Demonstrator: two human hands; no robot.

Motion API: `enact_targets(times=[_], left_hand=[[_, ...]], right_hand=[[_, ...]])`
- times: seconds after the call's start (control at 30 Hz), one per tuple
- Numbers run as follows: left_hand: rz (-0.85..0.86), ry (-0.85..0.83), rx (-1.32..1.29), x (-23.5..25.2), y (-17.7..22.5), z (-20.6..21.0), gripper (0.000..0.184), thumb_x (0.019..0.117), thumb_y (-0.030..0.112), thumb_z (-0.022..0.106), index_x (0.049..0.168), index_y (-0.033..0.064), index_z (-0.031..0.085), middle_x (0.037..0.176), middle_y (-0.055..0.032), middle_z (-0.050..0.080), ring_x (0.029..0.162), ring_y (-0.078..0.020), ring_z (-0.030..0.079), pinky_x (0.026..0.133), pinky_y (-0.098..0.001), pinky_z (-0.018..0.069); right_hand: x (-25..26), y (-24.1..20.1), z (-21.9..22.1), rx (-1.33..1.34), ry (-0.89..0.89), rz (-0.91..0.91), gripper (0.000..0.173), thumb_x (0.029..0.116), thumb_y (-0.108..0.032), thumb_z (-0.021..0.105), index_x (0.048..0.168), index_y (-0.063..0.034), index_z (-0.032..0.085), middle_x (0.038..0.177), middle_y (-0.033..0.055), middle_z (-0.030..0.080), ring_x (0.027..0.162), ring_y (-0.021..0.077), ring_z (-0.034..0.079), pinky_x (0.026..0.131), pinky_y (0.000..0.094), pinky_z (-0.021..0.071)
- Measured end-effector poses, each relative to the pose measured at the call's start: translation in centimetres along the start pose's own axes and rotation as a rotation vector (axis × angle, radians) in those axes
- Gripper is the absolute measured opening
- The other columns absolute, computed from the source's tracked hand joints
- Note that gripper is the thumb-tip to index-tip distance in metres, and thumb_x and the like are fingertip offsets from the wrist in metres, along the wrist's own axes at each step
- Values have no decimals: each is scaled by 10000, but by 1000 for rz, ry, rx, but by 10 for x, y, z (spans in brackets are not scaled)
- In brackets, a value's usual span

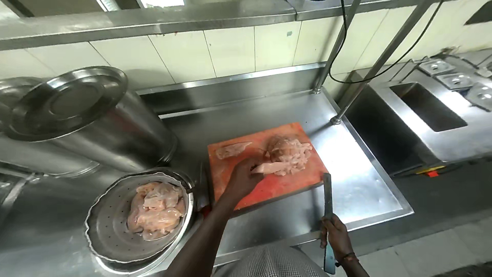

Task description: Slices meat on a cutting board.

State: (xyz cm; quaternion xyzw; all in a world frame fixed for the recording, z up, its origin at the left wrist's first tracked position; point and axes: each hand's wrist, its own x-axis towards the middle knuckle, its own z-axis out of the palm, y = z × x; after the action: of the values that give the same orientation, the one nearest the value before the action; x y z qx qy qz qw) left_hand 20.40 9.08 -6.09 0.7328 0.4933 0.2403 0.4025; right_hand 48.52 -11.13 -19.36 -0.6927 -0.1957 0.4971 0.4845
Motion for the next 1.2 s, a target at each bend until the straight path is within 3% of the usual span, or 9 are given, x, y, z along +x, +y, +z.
enact_targets(times=[0.13, 0.27, 0.37, 0.43, 0.5, 0.63, 0.8, 1.13, 1.2], left_hand=[[-199, -105, 229, -43, -40, 0, 294, 924, 166, 767, 1179, 40, 693, 1090, -194, 704, 968, -357, 694, 861, -579, 571], [-300, -164, 395, -53, -77, 0, 324, 916, 210, 759, 1202, 70, 697, 1066, -152, 711, 997, -330, 689, 899, -563, 557], [-223, -78, 460, -56, -79, 2, 414, 871, 269, 800, 1237, 104, 699, 1249, -146, 670, 1215, -354, 610, 1028, -566, 503], [-143, -30, 420, -55, -70, 10, 430, 876, 259, 808, 1256, 93, 692, 1335, -169, 635, 1292, -377, 565, 1074, -568, 475], [-44, 16, 387, -48, -71, 25, 409, 883, 244, 805, 1241, 79, 695, 1327, -177, 635, 1285, -365, 575, 1080, -545, 483], [26, 42, 430, -29, -80, 47, 367, 911, 289, 758, 1215, 89, 709, 1250, -150, 667, 1240, -326, 602, 1077, -500, 485], [-39, -12, 462, -18, -79, 49, 335, 964, 320, 681, 1248, 145, 710, 1314, -116, 656, 1301, -326, 559, 1100, -534, 433], [-16, 72, 401, -16, -86, 54, 215, 988, 259, 655, 1112, 116, 757, 1238, -106, 703, 1249, -329, 604, 1073, -567, 452], [-13, 135, 381, -18, -85, 57, 204, 986, 231, 657, 1090, 91, 763, 1154, -136, 722, 1184, -344, 640, 1050, -568, 472]], right_hand=[[-4, -2, 5, -129, 12, -39, 131, 1084, -101, 451, 1103, 3, 527, 557, 56, 488, 378, 179, 502, 367, 355, 503], [-9, -14, 17, -456, -109, -155, 206, 1046, -173, 498, 1143, -10, 577, 594, 52, 528, 411, 172, 528, 413, 358, 515], [-11, -35, 37, -732, -262, -276, 265, 1037, -253, 512, 1172, -49, 615, 653, 58, 570, 484, 188, 566, 484, 392, 528], [-15, -58, 59, -980, -346, -323, 290, 1058, -290, 505, 1206, -71, 623, 732, 97, 621, 633, 256, 626, 631, 463, 540], [-20, -78, 84, -1217, -409, -286, 317, 1083, -324, 460, 1273, -104, 586, 844, 131, 673, 804, 320, 689, 757, 520, 555], [-22, -87, 116, -1473, -414, -269, 351, 1095, -324, 392, 1360, -134, 523, 981, 152, 711, 956, 353, 714, 836, 523, 559], [-27, -90, 132, -1603, -397, -234, 364, 1100, -296, 359, 1391, -124, 494, 1015, 165, 709, 986, 356, 716, 828, 516, 564], [-14, -77, 161, -1596, -355, -285, 345, 1085, -203, 371, 1397, -96, 469, 1099, 173, 704, 1010, 363, 716, 832, 509, 574], [-27, -78, 145, -1564, -389, -228, 444, 1103, -211, 337, 1526, -100, 416, 1174, 205, 704, 1068, 392, 702, 897, 530, 553]])
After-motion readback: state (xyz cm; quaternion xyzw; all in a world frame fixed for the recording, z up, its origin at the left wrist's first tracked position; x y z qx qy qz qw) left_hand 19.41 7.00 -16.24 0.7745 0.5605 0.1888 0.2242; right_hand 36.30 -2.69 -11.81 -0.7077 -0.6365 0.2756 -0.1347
